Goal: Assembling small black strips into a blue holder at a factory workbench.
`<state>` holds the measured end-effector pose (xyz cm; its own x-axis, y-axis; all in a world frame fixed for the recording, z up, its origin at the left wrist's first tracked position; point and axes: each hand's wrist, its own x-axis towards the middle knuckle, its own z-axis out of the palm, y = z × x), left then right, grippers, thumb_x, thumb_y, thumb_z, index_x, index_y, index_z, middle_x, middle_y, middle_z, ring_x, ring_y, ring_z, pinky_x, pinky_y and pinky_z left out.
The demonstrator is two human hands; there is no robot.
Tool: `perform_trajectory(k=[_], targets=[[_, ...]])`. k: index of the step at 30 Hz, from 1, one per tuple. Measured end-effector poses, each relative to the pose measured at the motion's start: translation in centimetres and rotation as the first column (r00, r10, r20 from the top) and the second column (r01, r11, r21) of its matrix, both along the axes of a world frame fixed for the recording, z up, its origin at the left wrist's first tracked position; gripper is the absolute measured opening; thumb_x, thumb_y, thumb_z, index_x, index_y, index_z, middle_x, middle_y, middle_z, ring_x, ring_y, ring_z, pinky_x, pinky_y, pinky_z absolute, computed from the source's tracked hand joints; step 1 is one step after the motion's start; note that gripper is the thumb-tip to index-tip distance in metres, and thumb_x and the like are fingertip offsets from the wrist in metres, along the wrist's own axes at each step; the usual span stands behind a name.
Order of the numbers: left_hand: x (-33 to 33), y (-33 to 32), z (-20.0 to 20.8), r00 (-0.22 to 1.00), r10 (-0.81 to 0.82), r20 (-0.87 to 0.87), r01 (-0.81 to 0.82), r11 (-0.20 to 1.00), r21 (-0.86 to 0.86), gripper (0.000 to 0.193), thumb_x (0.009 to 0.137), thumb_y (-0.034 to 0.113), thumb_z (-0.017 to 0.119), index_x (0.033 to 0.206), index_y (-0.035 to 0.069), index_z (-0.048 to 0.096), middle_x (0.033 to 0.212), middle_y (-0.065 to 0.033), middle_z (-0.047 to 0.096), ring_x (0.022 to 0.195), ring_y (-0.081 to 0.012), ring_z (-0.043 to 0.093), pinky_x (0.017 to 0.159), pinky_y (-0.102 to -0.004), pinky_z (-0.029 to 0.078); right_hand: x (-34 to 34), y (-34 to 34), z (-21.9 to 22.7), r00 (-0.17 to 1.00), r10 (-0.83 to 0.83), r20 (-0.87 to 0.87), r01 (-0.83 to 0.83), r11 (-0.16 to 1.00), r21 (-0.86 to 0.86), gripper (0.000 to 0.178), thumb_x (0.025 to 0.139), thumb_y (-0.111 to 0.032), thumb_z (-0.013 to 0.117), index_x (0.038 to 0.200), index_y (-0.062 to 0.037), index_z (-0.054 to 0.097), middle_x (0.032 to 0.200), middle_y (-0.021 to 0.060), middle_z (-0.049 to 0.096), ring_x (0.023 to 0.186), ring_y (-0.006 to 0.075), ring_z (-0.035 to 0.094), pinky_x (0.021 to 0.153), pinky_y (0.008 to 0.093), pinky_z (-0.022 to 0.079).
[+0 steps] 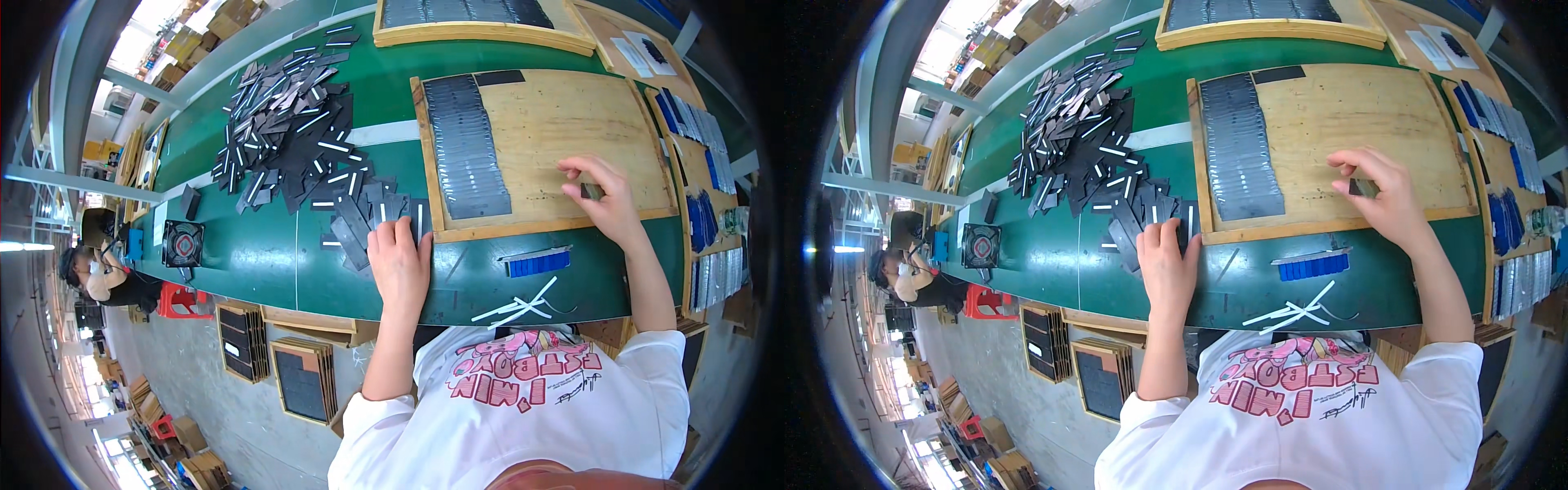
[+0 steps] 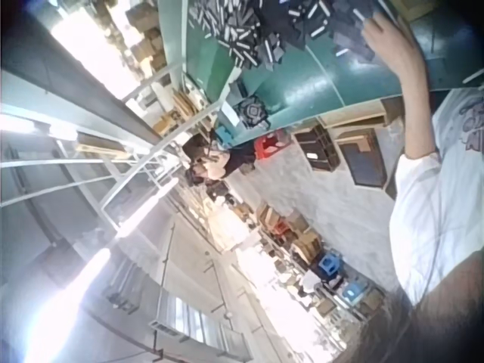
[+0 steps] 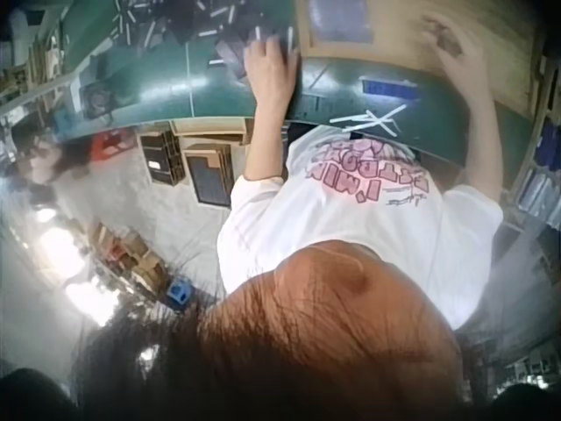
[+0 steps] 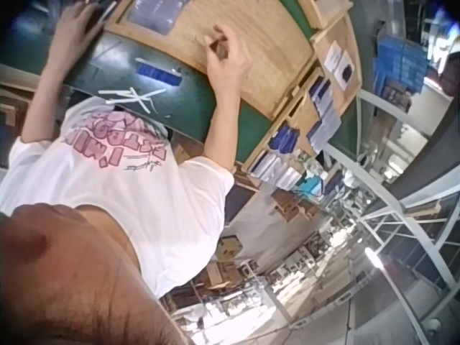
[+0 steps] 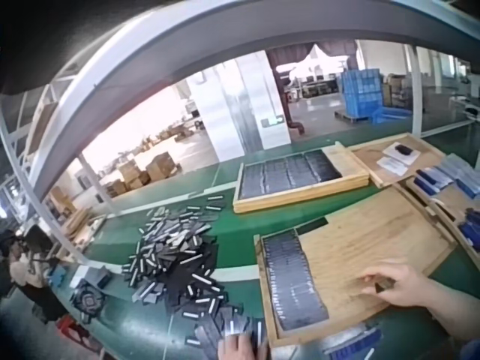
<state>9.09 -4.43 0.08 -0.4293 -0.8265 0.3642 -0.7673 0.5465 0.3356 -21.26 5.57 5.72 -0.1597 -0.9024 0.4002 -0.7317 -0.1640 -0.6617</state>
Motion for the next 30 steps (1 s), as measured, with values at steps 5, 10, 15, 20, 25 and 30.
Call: perform_trajectory(k=[5,10,15,20,25,30], targets=[[-0.4,-0.4,0.6,0.999,0.023,-0.027,-0.020,0.994,0.110,0.043,0.074,0.012,0.075,0.112,0.001,0.057,0.093,-0.0134,0.058,0.087,-0.0319,0.056,0.077,-0.0423,0.045,-0.5,0.0,0.9,0.998,-0.012,-0.068,0.009,0.999,-0.046,0.029,0.076,0.002,0.071,0.104,-0.0031,0.063,0.089,0.0093,0.064,0.080,0.0201,0.062,0.072,0.0300,0.050],[1.0,-1.7,0.8,0.995,0.013,-0.103,0.022,0.942,0.336,0.026,0.076,0.002,0.069,0.100,-0.002,0.062,0.089,-0.0172,0.057,0.084,-0.0356,0.057,0.077,-0.0429,0.047,-0.4,3.9,2.0,0.970,-0.173,-0.171,0.196,0.972,0.131,0.032,0.072,-0.004,0.075,0.100,-0.0035,0.060,0.088,0.0127,0.063,0.079,0.0278,0.063,0.069,0.0351,0.050],[2.1,-0.1,2.4,0.916,0.048,-0.399,0.089,0.944,0.317,0.024,0.076,-0.007,0.069,0.096,0.000,0.059,0.081,-0.0084,0.056,0.068,-0.0163,0.055,0.061,-0.0269,0.045,-0.8,12.3,2.7,0.863,-0.290,-0.414,0.495,0.653,0.574,0.043,0.061,-0.011,0.082,0.090,-0.0043,0.052,0.088,0.0135,0.063,0.082,0.0349,0.062,0.067,0.0423,0.048],[-0.5,2.8,3.3,0.496,0.299,-0.815,0.601,0.559,0.571,0.038,0.080,-0.013,0.065,0.113,0.000,0.053,0.104,-0.0116,0.066,0.088,-0.0122,0.064,0.077,-0.0226,0.052,-1.4,15.6,0.7,0.889,-0.334,-0.314,0.459,0.665,0.590,0.042,0.063,-0.003,0.078,0.098,-0.0073,0.055,0.092,0.0107,0.063,0.087,0.0324,0.063,0.071,0.0421,0.049],[-5.2,6.3,2.3,0.416,0.456,-0.787,0.845,0.125,0.520,0.045,0.090,-0.006,0.052,0.134,0.000,0.042,0.122,-0.0204,0.057,0.105,-0.0334,0.063,0.087,-0.0411,0.055,-1.4,12.7,0.0,0.840,-0.414,-0.350,0.526,0.778,0.344,0.044,0.070,-0.015,0.077,0.108,-0.0091,0.056,0.096,0.0107,0.066,0.089,0.0300,0.064,0.072,0.0385,0.051],[-7.1,7.9,3.3,0.380,0.560,-0.736,0.919,-0.141,0.367,0.051,0.097,-0.004,0.040,0.146,0.003,0.027,0.137,-0.0195,0.046,0.124,-0.0340,0.051,0.100,-0.0431,0.048,4.2,7.6,1.4,0.988,-0.147,-0.041,0.152,0.970,0.188,0.038,0.075,-0.028,0.077,0.102,-0.0076,0.058,0.091,0.0106,0.066,0.083,0.0288,0.066,0.067,0.0346,0.052]])
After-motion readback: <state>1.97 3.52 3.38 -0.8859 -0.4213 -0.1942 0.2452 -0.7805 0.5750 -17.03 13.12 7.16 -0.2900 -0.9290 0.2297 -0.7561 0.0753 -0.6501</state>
